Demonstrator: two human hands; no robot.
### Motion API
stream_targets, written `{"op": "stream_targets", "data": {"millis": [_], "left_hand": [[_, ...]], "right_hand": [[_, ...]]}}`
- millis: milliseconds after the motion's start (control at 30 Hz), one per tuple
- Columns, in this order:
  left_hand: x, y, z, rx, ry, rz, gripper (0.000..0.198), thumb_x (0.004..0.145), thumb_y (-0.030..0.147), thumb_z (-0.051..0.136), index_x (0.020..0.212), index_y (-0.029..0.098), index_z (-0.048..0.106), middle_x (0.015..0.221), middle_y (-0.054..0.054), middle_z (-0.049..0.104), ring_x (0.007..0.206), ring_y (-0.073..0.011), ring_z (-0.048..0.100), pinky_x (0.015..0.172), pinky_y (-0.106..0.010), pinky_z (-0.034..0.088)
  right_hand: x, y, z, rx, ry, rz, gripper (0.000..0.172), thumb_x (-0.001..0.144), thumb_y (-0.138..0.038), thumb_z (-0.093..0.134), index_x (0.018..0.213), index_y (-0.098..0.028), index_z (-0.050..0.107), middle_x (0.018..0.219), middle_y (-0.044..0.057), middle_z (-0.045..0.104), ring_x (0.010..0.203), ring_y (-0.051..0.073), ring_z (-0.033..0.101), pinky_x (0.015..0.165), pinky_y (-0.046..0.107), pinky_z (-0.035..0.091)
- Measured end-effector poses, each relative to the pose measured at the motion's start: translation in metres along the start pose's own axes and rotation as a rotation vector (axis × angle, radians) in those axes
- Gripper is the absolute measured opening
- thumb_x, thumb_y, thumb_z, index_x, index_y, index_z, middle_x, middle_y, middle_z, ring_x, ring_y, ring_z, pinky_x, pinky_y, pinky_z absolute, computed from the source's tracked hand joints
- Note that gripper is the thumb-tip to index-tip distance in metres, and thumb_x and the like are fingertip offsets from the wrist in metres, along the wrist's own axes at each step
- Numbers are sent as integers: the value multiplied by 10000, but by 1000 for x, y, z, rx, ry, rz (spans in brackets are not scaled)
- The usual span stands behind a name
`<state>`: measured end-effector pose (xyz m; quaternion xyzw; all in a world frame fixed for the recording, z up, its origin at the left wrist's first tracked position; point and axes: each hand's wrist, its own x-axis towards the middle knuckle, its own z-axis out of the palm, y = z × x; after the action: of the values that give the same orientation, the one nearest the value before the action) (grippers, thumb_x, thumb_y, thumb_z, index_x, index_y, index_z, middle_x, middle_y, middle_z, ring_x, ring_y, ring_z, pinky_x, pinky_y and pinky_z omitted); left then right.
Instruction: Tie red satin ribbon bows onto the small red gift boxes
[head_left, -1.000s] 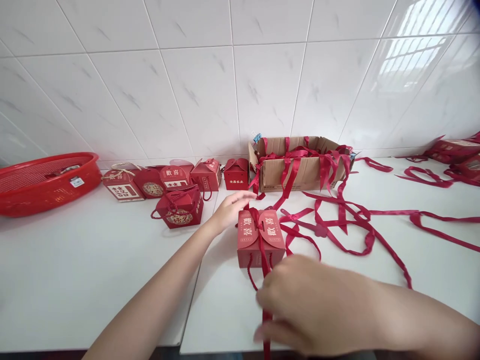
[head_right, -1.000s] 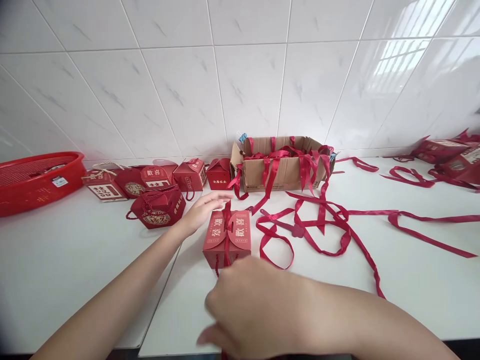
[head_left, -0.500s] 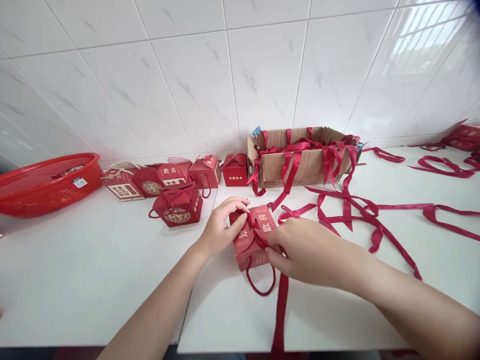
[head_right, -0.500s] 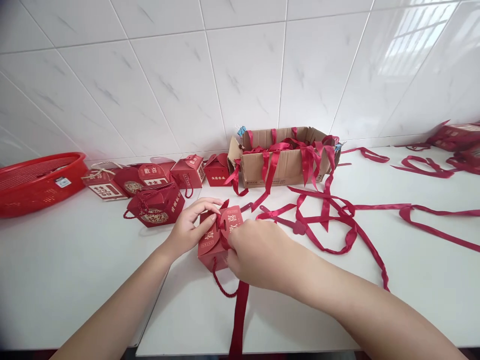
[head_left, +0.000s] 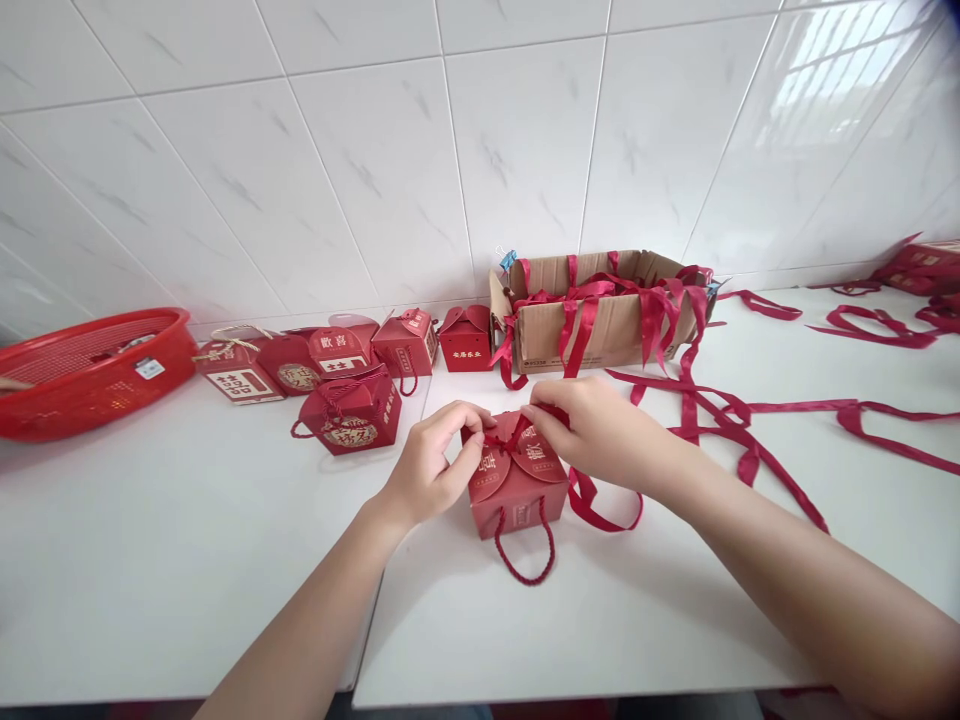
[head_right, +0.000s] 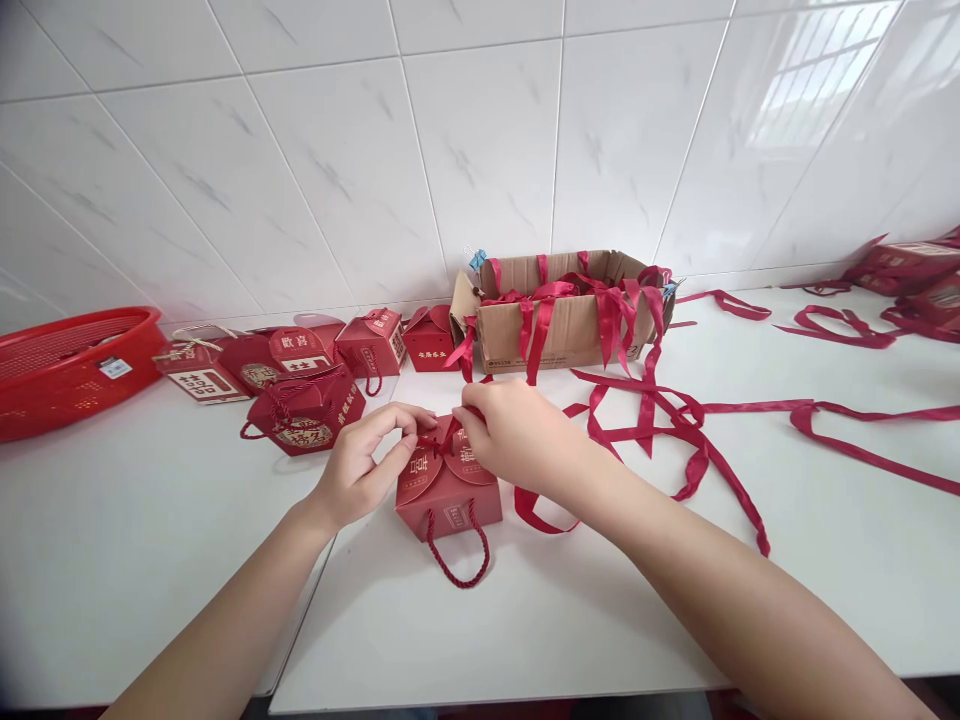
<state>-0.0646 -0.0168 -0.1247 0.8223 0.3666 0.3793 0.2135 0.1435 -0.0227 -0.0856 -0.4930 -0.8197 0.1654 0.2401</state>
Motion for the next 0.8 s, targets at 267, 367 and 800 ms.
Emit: {"op": "stream_targets", "data": {"millis": [267,367,800], "left_hand": [[-2,-5,-1,54,-83,71,132,847,126,388,741,204,399,1049,-98,534,1015,-213,525,834,-329,426],[-2,-5,0,38,-162,60,161,833,109,368,706,207,356,1096,-105,512,1032,-226,516,782,-329,431],[-3,-11,-1,-37,-211,62,155,802,107,351,684,206,332,1143,-117,502,1006,-237,519,694,-330,414]], "right_hand": [[4,15,-15,-152,-227,119,305,862,-317,448,584,-192,451,566,-1,514,493,119,395,456,258,246],[5,19,-21,-136,-315,155,307,864,-347,449,597,-199,486,562,-1,507,475,119,387,441,262,241],[16,46,-29,263,-617,50,290,833,-373,529,649,-159,597,642,-9,565,557,96,453,531,237,338]]}}
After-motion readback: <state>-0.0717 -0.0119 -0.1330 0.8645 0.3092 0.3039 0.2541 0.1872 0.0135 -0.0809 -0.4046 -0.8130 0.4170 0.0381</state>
